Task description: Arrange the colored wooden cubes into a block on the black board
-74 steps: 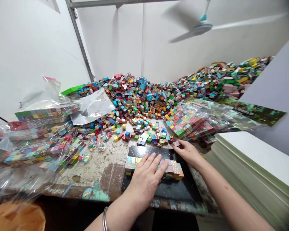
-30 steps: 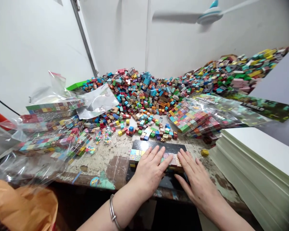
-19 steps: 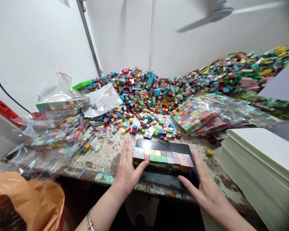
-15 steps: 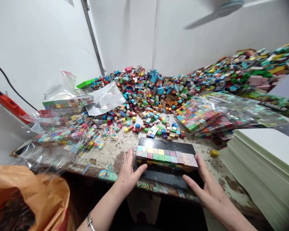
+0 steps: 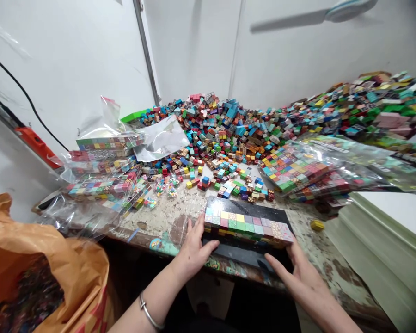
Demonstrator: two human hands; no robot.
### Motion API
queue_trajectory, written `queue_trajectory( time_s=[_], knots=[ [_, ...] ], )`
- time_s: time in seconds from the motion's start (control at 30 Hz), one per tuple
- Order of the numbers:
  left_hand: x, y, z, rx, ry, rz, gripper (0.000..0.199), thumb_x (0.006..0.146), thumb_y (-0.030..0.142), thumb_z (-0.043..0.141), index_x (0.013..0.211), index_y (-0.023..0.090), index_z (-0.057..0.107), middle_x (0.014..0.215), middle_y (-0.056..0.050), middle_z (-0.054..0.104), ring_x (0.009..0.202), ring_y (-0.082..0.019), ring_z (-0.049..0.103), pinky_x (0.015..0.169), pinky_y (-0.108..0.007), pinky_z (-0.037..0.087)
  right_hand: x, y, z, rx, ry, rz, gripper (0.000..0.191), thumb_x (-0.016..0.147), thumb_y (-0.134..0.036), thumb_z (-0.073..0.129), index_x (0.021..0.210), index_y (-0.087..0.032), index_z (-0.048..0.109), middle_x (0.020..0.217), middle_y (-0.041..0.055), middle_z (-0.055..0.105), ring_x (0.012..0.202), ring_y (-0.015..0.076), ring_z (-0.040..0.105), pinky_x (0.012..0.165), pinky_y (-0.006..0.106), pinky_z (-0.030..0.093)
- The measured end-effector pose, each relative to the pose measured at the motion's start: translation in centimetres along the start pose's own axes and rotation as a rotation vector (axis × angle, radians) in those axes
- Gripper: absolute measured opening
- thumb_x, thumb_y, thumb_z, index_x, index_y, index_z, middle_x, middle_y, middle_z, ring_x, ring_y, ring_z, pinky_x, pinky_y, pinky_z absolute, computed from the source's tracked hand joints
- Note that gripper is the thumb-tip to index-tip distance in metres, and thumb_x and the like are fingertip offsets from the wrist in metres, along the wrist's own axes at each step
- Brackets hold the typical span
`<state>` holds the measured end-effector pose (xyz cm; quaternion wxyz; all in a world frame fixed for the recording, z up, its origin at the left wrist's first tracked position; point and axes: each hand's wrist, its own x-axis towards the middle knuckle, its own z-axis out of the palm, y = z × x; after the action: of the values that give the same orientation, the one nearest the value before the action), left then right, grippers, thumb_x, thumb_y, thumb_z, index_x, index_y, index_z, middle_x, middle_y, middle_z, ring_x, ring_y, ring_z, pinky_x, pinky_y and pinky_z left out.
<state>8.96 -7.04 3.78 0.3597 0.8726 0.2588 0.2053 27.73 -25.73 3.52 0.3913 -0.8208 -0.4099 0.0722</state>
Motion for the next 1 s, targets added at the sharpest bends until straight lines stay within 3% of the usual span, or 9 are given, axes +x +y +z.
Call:
queue_trajectory(
  time_s=[0.13,0.23,0.33,0.43,0.53,0.63,0.73,0.87,1.0],
  knots=[
    [1.0,0.2,-1.8,0.183,0.042,0.081,0.092,0.076,0.038,0.06,0.141,0.014,0.0,0.146,-0.019,0.012,0.135,-0.029,0.004,0.108,-0.054,0.009,0.1,-0.3,-1.4,-0.088,0.007,0.107,0.088,0.077,-0.055,0.049,0.143,-0.019,0.003,0.145,0.0151,0.024,0.128,0.0298,0.031,0.102,0.046,0.031],
    [2.7,1.5,-3.7,0.415,0.031,0.29,0.101,0.069,0.045,0.067,0.141,0.015,0.002,0.147,-0.018,0.004,0.135,-0.028,-0.004,0.109,-0.051,0.008,1.1,-1.6,-2.9,-0.332,0.102,-0.096,0.088,0.075,-0.056,0.051,0.143,-0.019,0.009,0.146,0.014,0.023,0.131,0.0324,0.023,0.104,0.053,0.024],
    [4.8,3.4,-4.6,0.586,-0.068,0.452,0.105,0.061,0.056,0.068,0.14,0.014,0.015,0.147,-0.018,0.011,0.135,-0.03,-0.004,0.108,-0.051,0.004,3.0,-3.2,-3.6,-0.53,0.051,-0.361,0.08,0.077,-0.055,0.047,0.142,-0.02,0.015,0.145,0.0123,0.027,0.133,0.0312,0.018,0.104,0.057,0.019],
    [6.2,4.8,-4.2,0.616,-0.149,0.551,0.102,0.061,0.066,0.06,0.139,0.013,0.02,0.145,-0.018,0.018,0.135,-0.031,0.002,0.108,-0.05,0.004,4.8,-4.5,-3.0,-0.638,-0.037,-0.479,0.083,0.076,-0.059,0.045,0.142,-0.018,0.015,0.142,0.0131,0.031,0.133,0.0298,0.018,0.104,0.056,0.021],
    [6.6,5.0,-3.1,0.591,-0.179,0.604,0.086,0.072,0.066,0.048,0.137,0.014,0.026,0.143,-0.017,0.027,0.134,-0.03,0.014,0.108,-0.046,0.011,5.8,-5.1,-1.7,-0.706,-0.077,-0.546,0.084,0.075,-0.065,0.042,0.14,-0.017,0.023,0.143,0.0135,0.03,0.133,0.0307,0.017,0.104,0.055,0.019],
    [6.6,4.7,-2.3,0.592,-0.182,0.601,0.067,0.081,0.056,0.043,0.133,0.015,0.033,0.135,-0.014,0.041,0.126,-0.029,0.035,0.102,-0.041,0.027,6.2,-5.1,-0.7,-0.755,-0.11,-0.622,0.076,0.077,-0.064,0.039,0.136,-0.016,0.035,0.141,0.0149,0.035,0.13,0.0333,0.025,0.101,0.056,0.024],
    [6.5,4.7,-2.1,0.586,-0.163,0.601,0.061,0.083,0.053,0.043,0.131,0.016,0.036,0.123,-0.012,0.053,0.111,-0.026,0.05,0.093,-0.037,0.037,6.3,-4.8,-0.3,-0.777,-0.131,-0.633,0.064,0.081,-0.056,0.041,0.13,-0.015,0.043,0.13,0.0157,0.049,0.116,0.0328,0.046,0.087,0.05,0.042],
    [6.3,4.8,-2.1,0.607,-0.151,0.607,0.058,0.084,0.052,0.041,0.129,0.015,0.038,0.11,-0.01,0.059,0.097,-0.024,0.055,0.086,-0.035,0.041,6.5,-4.2,-0.1,-0.803,-0.132,-0.644,0.053,0.083,-0.049,0.044,0.126,-0.017,0.048,0.114,0.0119,0.061,0.089,0.0267,0.059,0.068,0.042,0.05],
    [6.4,4.7,-2.1,0.613,-0.159,0.618,0.062,0.085,0.053,0.039,0.131,0.013,0.035,0.114,-0.011,0.058,0.103,-0.025,0.053,0.091,-0.036,0.038,6.8,-3.5,0.2,-0.798,-0.077,-0.7,0.053,0.081,-0.048,0.048,0.124,-0.018,0.049,0.11,0.0109,0.063,0.086,0.0259,0.06,0.066,0.04,0.051]
  ],
)
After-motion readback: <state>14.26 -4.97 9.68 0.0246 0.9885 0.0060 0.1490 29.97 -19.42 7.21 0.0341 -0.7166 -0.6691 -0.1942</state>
